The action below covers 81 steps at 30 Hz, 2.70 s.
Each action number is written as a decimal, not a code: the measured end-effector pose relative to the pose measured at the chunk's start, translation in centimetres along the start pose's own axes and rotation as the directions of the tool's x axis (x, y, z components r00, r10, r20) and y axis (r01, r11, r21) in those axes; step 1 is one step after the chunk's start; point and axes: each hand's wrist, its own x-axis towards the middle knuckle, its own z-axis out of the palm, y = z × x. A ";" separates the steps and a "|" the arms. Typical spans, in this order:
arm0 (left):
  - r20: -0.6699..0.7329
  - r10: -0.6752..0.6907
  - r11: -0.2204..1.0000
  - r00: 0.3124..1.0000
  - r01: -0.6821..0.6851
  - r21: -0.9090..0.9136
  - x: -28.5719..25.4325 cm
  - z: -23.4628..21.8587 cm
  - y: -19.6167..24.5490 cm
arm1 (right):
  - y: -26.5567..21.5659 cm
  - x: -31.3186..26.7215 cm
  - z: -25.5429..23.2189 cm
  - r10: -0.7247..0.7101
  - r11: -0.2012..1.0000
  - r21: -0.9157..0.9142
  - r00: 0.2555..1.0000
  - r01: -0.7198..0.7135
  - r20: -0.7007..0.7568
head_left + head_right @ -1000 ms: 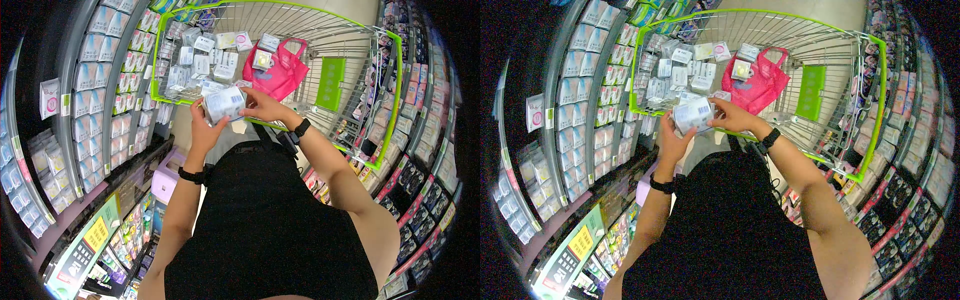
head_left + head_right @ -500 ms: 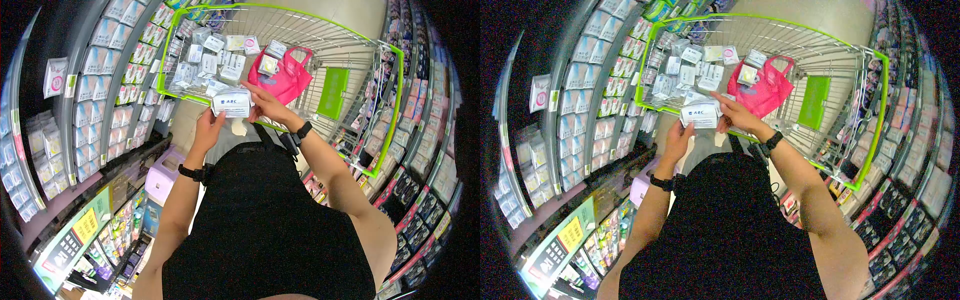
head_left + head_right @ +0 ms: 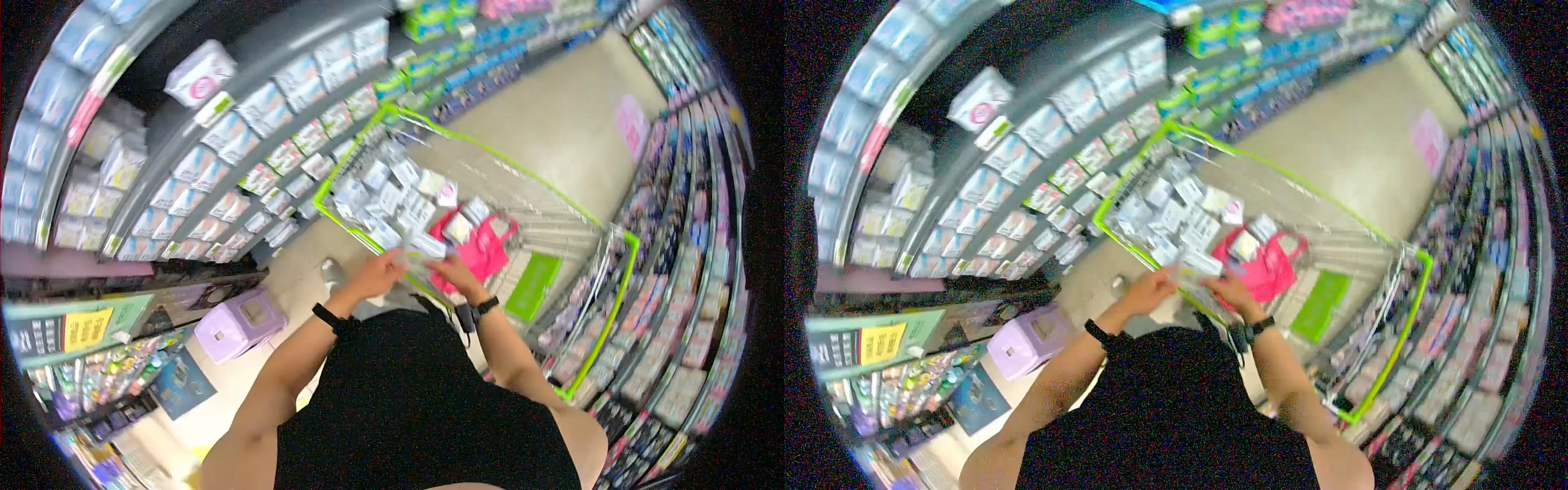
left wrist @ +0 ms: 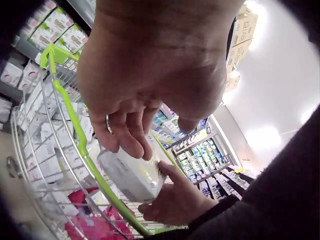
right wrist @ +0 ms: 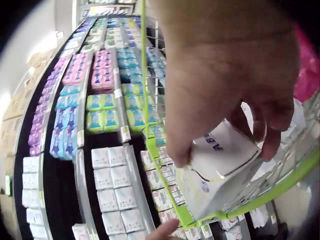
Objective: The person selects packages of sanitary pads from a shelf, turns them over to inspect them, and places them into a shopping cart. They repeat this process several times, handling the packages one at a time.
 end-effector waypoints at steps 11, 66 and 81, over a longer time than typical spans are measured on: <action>-0.127 0.238 0.969 0.963 -0.227 0.093 -3.7 -12.4 -1.6 | 4.8 9.7 3.2 0.470 0.581 0.700 0.873 -0.416 0.129; -0.703 -0.104 0.943 0.704 -0.155 -0.294 -19.0 -36.6 -19.9 | -55.8 20.8 43.7 -0.794 0.567 -0.037 0.558 0.823 0.242; -0.594 0.646 0.763 0.479 -0.440 0.474 -16.8 -34.3 -4.0 | -33.5 7.4 30.8 -0.275 0.962 0.128 0.843 0.243 0.463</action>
